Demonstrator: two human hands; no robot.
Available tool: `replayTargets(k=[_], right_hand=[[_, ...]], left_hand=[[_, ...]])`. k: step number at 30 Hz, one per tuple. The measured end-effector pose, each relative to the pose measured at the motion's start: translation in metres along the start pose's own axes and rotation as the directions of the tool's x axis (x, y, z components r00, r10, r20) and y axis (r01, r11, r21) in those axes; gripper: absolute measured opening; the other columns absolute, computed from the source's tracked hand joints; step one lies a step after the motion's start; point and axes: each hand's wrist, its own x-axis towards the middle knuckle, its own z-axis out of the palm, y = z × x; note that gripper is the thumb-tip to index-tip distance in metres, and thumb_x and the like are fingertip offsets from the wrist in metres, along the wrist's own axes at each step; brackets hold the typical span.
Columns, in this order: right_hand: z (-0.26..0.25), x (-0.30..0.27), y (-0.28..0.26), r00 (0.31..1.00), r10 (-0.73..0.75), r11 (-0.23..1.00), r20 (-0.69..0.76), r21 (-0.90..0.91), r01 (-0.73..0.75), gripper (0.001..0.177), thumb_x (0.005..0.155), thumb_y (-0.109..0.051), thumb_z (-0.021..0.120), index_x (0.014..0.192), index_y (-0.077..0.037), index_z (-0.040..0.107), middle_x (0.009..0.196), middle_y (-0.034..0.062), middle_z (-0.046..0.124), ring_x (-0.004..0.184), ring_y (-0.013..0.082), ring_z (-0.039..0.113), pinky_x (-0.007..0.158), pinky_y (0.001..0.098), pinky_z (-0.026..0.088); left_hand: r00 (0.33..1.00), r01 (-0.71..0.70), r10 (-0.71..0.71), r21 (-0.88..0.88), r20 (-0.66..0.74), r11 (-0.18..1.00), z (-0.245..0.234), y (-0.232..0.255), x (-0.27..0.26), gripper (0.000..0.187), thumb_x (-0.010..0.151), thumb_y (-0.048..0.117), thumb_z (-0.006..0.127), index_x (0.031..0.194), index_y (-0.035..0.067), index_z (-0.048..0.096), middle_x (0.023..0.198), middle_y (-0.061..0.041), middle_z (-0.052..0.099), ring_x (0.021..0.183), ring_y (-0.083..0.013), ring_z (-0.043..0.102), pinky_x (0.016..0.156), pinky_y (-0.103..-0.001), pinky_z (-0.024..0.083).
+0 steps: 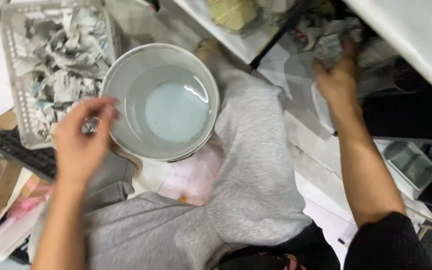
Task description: The person sits on the floor and wraps various ceramic items, including cups and bowls, with newspaper. They dip the newspaper into a bucket of water, wrap it around the item, and place the wrapped item on a nearby shelf.
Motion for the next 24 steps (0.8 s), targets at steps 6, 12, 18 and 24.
replayTargets(k=[6, 12, 18, 24], right_hand=[[0.027, 0.012, 0.032, 0.964, 0.217, 0.969, 0.155, -0.151, -0.194, 0.065, 0.093, -0.025, 0.077, 0.141, 0.010, 0.049, 0.130, 0.0384, 0.056, 0.115, 0.0535, 0.056, 0.097, 0.0523, 0.047], [0.017, -0.009, 0.025, 0.986, 0.112, 0.989, 0.121, -0.111, -0.099, 0.032, 0.100, -0.018, 0.070, 0.119, 0.007, 0.066, 0.103, 0.0365, 0.067, 0.095, 0.0553, 0.063, 0.084, 0.0568, 0.051], [-0.036, -0.090, -0.027, 0.992, -0.070, 0.995, 0.104, 0.076, 0.062, 0.021, 0.102, -0.014, 0.068, 0.105, 0.007, 0.066, 0.099, 0.0271, 0.067, 0.089, 0.0457, 0.066, 0.078, 0.0498, 0.051], [-0.112, -0.154, -0.074, 0.998, 0.031, 0.776, 0.049, 0.629, -0.055, 0.016, 0.099, -0.008, 0.071, 0.108, 0.005, 0.068, 0.103, 0.0132, 0.067, 0.090, 0.0195, 0.066, 0.080, 0.0340, 0.054]], left_hand=[[0.895, -0.151, 0.282, -0.360, 0.347, 0.921, 0.098, 0.119, -0.053, 0.022, 0.091, 0.002, 0.070, 0.112, 0.008, 0.071, 0.110, -0.007, 0.074, 0.104, -0.0213, 0.073, 0.090, -0.034, 0.060], [0.791, -0.277, 0.474, -0.463, 0.388, 0.842, 0.149, 0.172, -0.067, 0.020, 0.099, 0.009, 0.066, 0.118, 0.006, 0.069, 0.119, -0.010, 0.070, 0.114, -0.0287, 0.068, 0.098, -0.039, 0.056], [0.823, -0.139, 0.330, -0.401, 0.461, 0.906, 0.146, 0.171, -0.095, 0.028, 0.098, 0.012, 0.065, 0.126, 0.007, 0.065, 0.129, -0.010, 0.065, 0.119, -0.0288, 0.066, 0.097, -0.038, 0.055], [0.902, 0.046, 0.161, -0.459, 0.400, 0.887, 0.112, 0.145, -0.117, 0.037, 0.096, 0.017, 0.069, 0.131, 0.008, 0.063, 0.134, -0.008, 0.065, 0.118, -0.0253, 0.067, 0.097, -0.034, 0.056]])
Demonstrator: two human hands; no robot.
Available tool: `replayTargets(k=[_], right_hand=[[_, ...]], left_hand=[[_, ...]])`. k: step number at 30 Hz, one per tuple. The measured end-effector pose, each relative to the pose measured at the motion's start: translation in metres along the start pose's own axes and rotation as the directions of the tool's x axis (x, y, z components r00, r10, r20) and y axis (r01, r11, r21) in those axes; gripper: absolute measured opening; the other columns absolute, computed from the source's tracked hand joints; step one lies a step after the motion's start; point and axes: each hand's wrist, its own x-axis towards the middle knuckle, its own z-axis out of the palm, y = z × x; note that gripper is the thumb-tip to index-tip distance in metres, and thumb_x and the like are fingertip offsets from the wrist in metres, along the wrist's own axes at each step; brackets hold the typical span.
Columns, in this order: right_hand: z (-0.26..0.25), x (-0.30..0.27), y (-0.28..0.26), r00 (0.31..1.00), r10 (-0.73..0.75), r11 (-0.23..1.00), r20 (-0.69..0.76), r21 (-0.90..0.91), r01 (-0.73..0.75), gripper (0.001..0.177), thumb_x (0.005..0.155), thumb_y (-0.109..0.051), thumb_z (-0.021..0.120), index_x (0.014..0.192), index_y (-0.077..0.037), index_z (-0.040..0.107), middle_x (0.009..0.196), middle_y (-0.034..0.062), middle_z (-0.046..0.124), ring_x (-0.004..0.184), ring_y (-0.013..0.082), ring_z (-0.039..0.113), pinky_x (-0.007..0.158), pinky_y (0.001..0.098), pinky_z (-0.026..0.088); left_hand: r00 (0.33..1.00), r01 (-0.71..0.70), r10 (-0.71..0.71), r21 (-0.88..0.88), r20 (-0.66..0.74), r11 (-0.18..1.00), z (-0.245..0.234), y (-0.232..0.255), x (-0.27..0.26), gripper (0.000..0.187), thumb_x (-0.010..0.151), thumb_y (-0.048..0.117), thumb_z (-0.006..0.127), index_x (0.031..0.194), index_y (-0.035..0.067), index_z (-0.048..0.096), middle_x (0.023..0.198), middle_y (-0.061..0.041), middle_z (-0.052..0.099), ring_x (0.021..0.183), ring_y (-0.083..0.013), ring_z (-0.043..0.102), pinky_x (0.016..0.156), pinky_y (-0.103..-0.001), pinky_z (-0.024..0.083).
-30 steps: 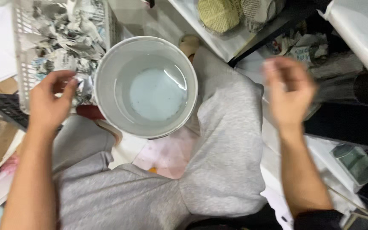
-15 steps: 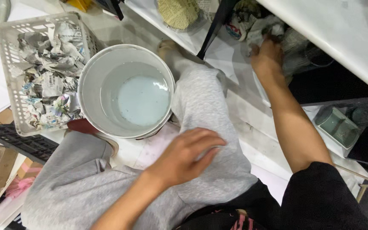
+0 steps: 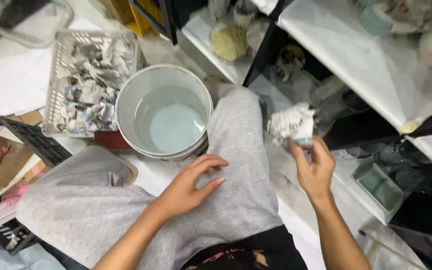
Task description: The person sits on the floor and wraps various ceramic items, including cups and bowls, with newspaper. They dip the newspaper into a bucket of water, wrap it around the item, and place the wrapped item on a nearby shelf.
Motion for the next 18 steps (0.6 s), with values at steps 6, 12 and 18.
replayTargets(k=[6, 12, 18], right_hand=[[0.027, -0.005, -0.039, 0.826, -0.281, 0.940, 0.489, 0.314, 0.134, 0.031, 0.086, -0.009, 0.075, 0.115, 0.002, 0.071, 0.120, 0.0120, 0.071, 0.109, 0.0237, 0.070, 0.097, 0.0375, 0.057], [0.104, 0.000, -0.078, 0.489, -0.228, 0.967, 0.842, 0.138, 0.214, 0.063, 0.070, -0.027, 0.090, 0.122, 0.000, 0.068, 0.123, 0.0149, 0.070, 0.119, 0.0315, 0.059, 0.103, 0.0462, 0.045], [0.164, -0.032, -0.071, 0.694, -0.299, 0.952, 0.654, 0.153, 0.266, 0.055, 0.073, -0.028, 0.090, 0.116, 0.002, 0.072, 0.118, 0.0154, 0.070, 0.136, 0.0407, 0.047, 0.110, 0.0530, 0.038]], left_hand=[[0.996, 0.092, -0.070, -0.561, 0.061, 0.823, -0.019, -0.049, -0.023, 0.082, 0.087, 0.019, 0.080, 0.156, 0.010, 0.037, 0.150, -0.006, 0.054, 0.135, -0.0199, 0.055, 0.111, -0.034, 0.049], [0.983, 0.052, -0.123, -0.434, -0.138, 0.900, -0.020, -0.079, -0.053, 0.109, 0.062, 0.010, 0.096, 0.154, 0.006, 0.038, 0.142, -0.010, 0.057, 0.132, -0.0187, 0.054, 0.112, -0.033, 0.045], [0.892, -0.007, -0.117, -0.272, -0.436, 0.962, -0.017, -0.088, -0.063, 0.102, 0.059, 0.007, 0.093, 0.148, 0.007, 0.044, 0.136, -0.009, 0.063, 0.124, -0.0172, 0.061, 0.107, -0.031, 0.052]])
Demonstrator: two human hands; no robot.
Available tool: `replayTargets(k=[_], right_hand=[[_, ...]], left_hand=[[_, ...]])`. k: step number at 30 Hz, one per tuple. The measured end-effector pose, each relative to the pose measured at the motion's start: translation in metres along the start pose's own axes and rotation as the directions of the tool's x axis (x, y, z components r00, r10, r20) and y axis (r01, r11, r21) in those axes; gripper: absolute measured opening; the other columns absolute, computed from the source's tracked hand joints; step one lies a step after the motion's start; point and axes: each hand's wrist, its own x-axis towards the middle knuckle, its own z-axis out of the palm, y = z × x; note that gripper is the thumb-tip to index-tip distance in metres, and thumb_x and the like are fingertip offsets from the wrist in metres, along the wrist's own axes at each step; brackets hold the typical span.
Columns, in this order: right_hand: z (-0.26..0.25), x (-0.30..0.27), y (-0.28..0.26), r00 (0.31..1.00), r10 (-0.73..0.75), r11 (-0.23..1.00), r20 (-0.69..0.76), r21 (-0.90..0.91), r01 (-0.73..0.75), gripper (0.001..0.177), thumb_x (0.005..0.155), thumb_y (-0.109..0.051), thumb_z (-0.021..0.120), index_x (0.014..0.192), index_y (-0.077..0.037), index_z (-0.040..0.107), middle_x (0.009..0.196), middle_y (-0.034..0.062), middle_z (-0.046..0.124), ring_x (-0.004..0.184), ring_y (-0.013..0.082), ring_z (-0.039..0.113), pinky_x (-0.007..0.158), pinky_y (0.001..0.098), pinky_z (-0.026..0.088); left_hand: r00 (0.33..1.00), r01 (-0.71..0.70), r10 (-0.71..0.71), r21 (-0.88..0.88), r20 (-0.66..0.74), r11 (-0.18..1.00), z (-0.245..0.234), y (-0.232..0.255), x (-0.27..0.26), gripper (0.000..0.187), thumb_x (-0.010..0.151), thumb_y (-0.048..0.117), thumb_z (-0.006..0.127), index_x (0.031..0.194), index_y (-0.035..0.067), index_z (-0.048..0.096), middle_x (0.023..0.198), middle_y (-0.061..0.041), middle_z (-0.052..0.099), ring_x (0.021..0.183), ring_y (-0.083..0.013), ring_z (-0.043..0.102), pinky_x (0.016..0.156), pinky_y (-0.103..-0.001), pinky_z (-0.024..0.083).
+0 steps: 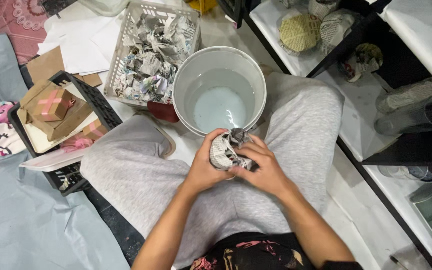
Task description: The person sits on the floor and wraps various ceramic items, including cups and bowls, with newspaper. They dip the newspaper into a bucket of water, wrap it around the item, and place the wrapped item on a nearby shelf.
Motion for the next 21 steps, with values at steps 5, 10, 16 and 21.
replayTargets(k=[5, 10, 16, 21], right_hand=[[0.018, -0.015, 0.030, 0.998, -0.043, 0.985, -0.037, 0.168, 0.049, 0.035, 0.079, -0.022, 0.085, 0.103, 0.002, 0.075, 0.109, 0.0122, 0.073, 0.136, 0.0382, 0.050, 0.114, 0.0511, 0.039], [0.018, -0.018, 0.038, 0.998, 0.050, 0.934, -0.037, 0.356, -0.033, 0.021, 0.092, -0.018, 0.073, 0.101, 0.001, 0.074, 0.110, 0.0111, 0.073, 0.127, 0.0333, 0.057, 0.115, 0.0480, 0.039], [0.021, -0.012, 0.036, 0.991, 0.095, 0.903, -0.092, 0.428, -0.047, 0.021, 0.100, -0.016, 0.063, 0.102, 0.001, 0.076, 0.116, 0.0115, 0.075, 0.126, 0.0310, 0.061, 0.122, 0.0465, 0.034], [0.020, -0.009, 0.029, 0.959, 0.189, 0.885, -0.210, 0.460, -0.074, 0.018, 0.103, -0.014, 0.061, 0.100, -0.002, 0.073, 0.118, 0.0101, 0.073, 0.138, 0.0295, 0.055, 0.117, 0.0459, 0.040]], left_hand=[[0.997, -0.066, 0.062, -0.099, -0.035, 0.993, 0.007, -0.009, -0.010, 0.099, 0.065, 0.006, 0.094, 0.149, 0.006, 0.043, 0.132, -0.009, 0.062, 0.123, -0.0176, 0.061, 0.107, -0.033, 0.052], [0.997, -0.060, 0.052, -0.149, -0.054, 0.987, 0.012, -0.012, -0.013, 0.099, 0.065, 0.008, 0.095, 0.149, 0.006, 0.042, 0.132, -0.010, 0.062, 0.121, -0.0182, 0.062, 0.104, -0.033, 0.053], [0.995, -0.049, 0.035, -0.161, -0.091, 0.986, 0.011, -0.013, -0.008, 0.099, 0.065, 0.007, 0.094, 0.148, 0.004, 0.041, 0.132, -0.010, 0.062, 0.121, -0.0181, 0.062, 0.103, -0.034, 0.055], [0.993, -0.040, 0.020, -0.161, -0.120, 0.986, 0.016, -0.012, -0.004, 0.100, 0.064, 0.008, 0.093, 0.148, 0.004, 0.040, 0.130, -0.010, 0.063, 0.119, -0.0174, 0.064, 0.102, -0.033, 0.055]])
